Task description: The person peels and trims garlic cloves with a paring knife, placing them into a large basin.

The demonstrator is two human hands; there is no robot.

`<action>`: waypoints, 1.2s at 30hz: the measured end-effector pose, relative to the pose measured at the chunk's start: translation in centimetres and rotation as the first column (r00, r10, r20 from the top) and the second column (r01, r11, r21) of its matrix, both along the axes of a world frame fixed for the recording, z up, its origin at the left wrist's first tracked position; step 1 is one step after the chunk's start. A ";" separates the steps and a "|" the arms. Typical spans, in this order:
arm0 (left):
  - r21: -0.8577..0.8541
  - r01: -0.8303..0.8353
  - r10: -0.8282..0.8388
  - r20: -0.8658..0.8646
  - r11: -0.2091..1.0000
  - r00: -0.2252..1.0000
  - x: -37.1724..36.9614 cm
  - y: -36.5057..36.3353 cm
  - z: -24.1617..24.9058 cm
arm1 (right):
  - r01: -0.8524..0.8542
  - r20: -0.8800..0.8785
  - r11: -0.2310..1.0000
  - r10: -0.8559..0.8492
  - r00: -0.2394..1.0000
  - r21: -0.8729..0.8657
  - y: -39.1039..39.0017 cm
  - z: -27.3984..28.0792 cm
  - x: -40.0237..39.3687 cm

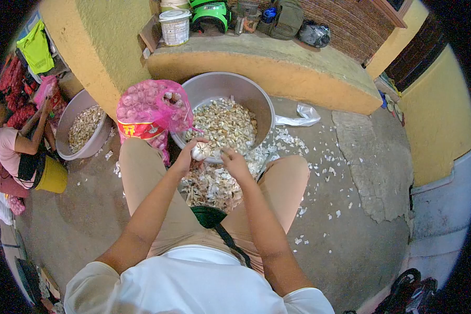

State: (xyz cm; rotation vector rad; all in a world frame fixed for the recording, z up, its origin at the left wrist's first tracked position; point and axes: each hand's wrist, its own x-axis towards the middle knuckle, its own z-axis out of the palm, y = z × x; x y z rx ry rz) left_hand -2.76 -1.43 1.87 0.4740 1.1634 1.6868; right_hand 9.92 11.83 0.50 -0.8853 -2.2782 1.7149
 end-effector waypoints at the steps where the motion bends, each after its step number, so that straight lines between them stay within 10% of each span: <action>1: -0.017 -0.027 0.027 0.007 1.000 1.000 0.0 0.1 -0.1 | -0.110 0.064 0.977 0.100 0.993 0.184 0.2 -0.5 0.3; 3: -0.050 -0.079 0.080 0.020 0.996 0.997 0.0 0.3 -0.1 | -0.339 0.238 0.797 0.249 0.939 0.500 0.3 -0.7 0.7; 8: -0.019 -0.077 0.078 0.005 0.997 0.997 -0.1 0.5 0.2 | -0.165 0.124 0.986 0.166 0.978 -0.019 -0.2 1.4 0.5; 15: 0.022 -0.024 0.023 0.012 0.999 1.000 0.3 0.6 0.7 | -0.026 -0.179 0.917 -0.049 0.983 -0.397 0.0 2.9 0.4; 24: 0.013 0.073 -0.072 -0.065 0.997 0.995 0.0 0.4 0.6 | -0.112 -0.079 0.970 0.131 0.988 0.214 -0.9 3.0 0.3; 36: -0.061 0.108 -0.119 -0.222 0.992 0.968 0.2 0.4 0.9 | -0.183 0.076 0.914 0.167 0.983 0.362 -1.0 4.8 0.8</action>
